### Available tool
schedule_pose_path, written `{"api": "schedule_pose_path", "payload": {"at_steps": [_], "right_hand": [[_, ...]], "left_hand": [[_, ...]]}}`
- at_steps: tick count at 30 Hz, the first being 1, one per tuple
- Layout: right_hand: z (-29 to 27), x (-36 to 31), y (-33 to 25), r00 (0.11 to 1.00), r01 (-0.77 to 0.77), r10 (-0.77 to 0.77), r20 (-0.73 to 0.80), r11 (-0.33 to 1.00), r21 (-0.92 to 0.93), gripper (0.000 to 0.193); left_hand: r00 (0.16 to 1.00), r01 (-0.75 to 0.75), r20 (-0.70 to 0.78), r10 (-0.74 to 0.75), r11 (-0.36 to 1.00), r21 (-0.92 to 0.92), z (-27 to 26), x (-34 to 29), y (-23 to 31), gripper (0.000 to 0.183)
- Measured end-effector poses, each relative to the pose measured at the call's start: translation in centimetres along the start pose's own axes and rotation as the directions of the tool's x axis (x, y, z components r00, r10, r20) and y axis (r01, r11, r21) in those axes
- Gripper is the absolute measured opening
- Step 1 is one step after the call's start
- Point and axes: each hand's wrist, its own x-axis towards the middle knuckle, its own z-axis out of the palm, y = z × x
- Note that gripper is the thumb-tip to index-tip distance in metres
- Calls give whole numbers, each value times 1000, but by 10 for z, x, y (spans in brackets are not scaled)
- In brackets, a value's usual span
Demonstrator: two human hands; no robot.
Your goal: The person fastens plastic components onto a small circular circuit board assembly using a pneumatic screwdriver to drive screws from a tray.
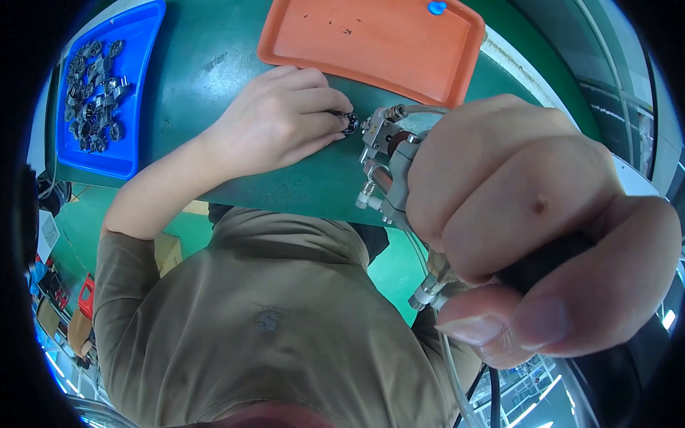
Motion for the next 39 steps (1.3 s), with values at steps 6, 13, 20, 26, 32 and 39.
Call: {"api": "schedule_pose_path", "payload": {"at_steps": [6, 13, 20, 26, 32, 39], "right_hand": [[27, 12, 3, 975, -15, 4, -220, 999, -52, 27], [20, -1, -14, 952, -35, 19, -305, 998, -48, 27], [4, -14, -40, 981, 61, -75, -176, 995, -85, 31], [3, -9, -28, 975, 53, -66, -214, 996, -65, 32], [1, -10, -19, 979, 76, -73, -191, 997, 7, 29], [16, -3, -1, 983, 105, -100, -157, 994, 28, 29]], "left_hand": [[999, -32, 36, 30, 997, 68, -7, 0, 3, 10], [999, -47, -29, 46, 999, -20, -2, -1, 0, 11], [996, -80, -37, 79, 997, -20, -4, 2, -2, 11], [997, -61, -46, 59, 997, -49, -1, 0, -4, 12], [995, -77, -62, 74, 996, -47, 4, -2, -7, 12], [997, -65, -44, 62, 996, -65, 4, -2, -7, 14]]}}
